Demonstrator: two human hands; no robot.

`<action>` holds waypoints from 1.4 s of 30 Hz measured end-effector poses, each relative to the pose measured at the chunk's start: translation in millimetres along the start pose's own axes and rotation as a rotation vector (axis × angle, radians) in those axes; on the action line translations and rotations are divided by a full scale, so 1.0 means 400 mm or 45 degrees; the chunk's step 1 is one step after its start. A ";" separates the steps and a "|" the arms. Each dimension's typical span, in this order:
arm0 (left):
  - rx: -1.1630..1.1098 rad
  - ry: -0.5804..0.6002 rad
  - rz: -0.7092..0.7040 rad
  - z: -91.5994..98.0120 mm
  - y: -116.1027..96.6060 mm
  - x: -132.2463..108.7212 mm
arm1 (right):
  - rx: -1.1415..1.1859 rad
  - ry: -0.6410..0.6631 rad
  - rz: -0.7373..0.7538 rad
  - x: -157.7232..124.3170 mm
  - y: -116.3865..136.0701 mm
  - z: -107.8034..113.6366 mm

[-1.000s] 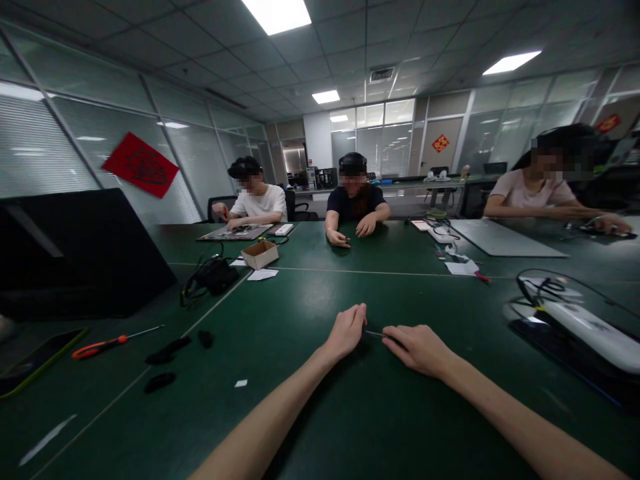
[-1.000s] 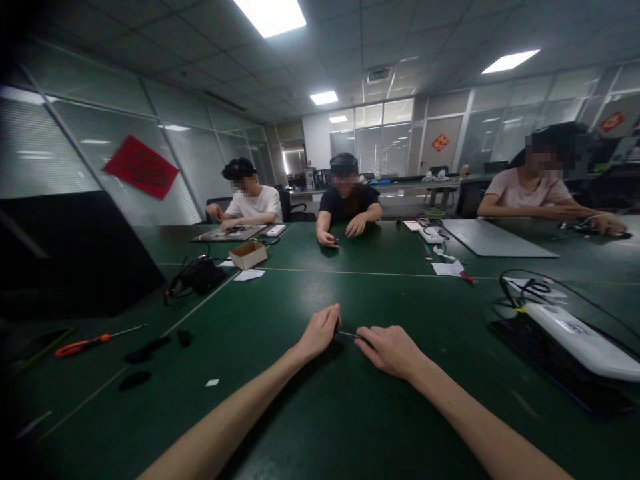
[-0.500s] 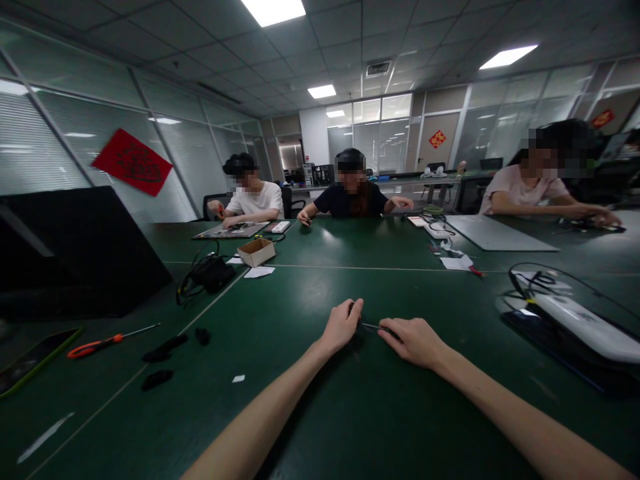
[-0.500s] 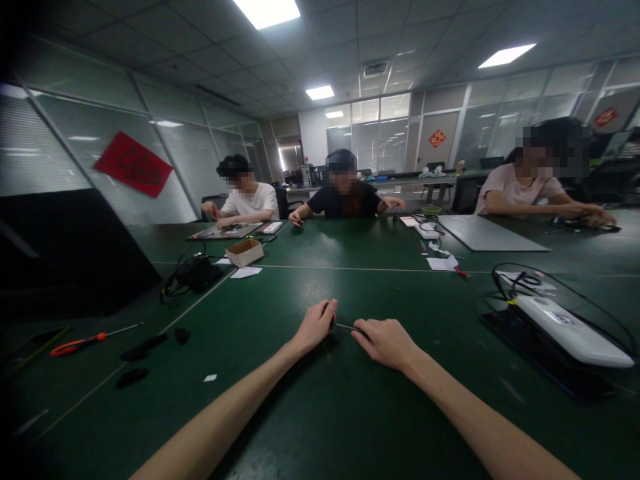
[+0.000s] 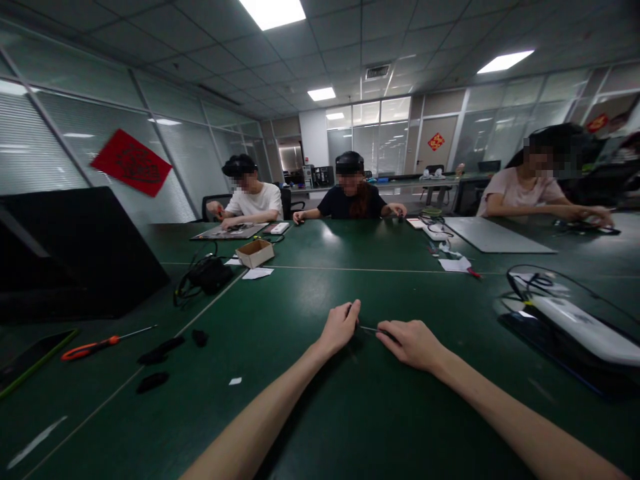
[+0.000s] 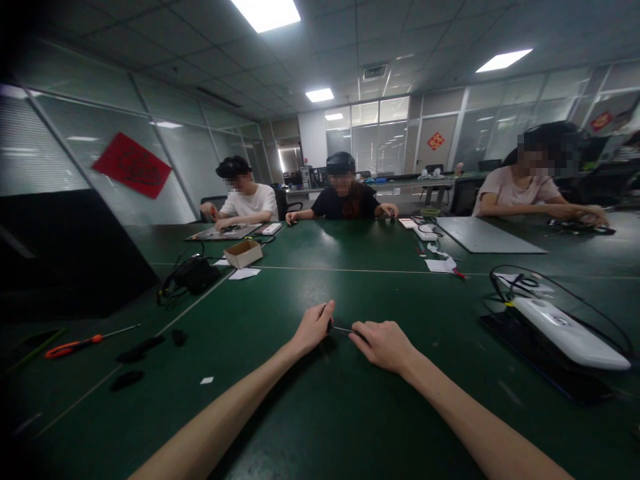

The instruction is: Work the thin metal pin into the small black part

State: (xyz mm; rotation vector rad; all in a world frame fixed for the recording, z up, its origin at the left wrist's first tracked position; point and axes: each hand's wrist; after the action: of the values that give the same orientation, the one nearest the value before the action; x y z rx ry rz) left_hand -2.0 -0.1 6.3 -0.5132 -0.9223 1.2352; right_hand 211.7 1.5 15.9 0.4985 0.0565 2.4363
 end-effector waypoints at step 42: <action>0.072 -0.080 0.065 -0.009 -0.012 0.000 | 0.111 -0.070 -0.100 -0.011 0.041 -0.011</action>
State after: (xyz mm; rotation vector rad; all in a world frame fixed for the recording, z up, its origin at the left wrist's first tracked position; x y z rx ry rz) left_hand 3.8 -0.8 8.1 -0.4575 -0.9290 1.3267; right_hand 203.8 -13.8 12.9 0.5908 0.1564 2.3497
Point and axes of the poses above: each hand's wrist, its own x-axis towards the middle knuckle, its own z-axis out of the back of the hand, y = z × x, and after that the axes turned 4 degrees about x, right-handed
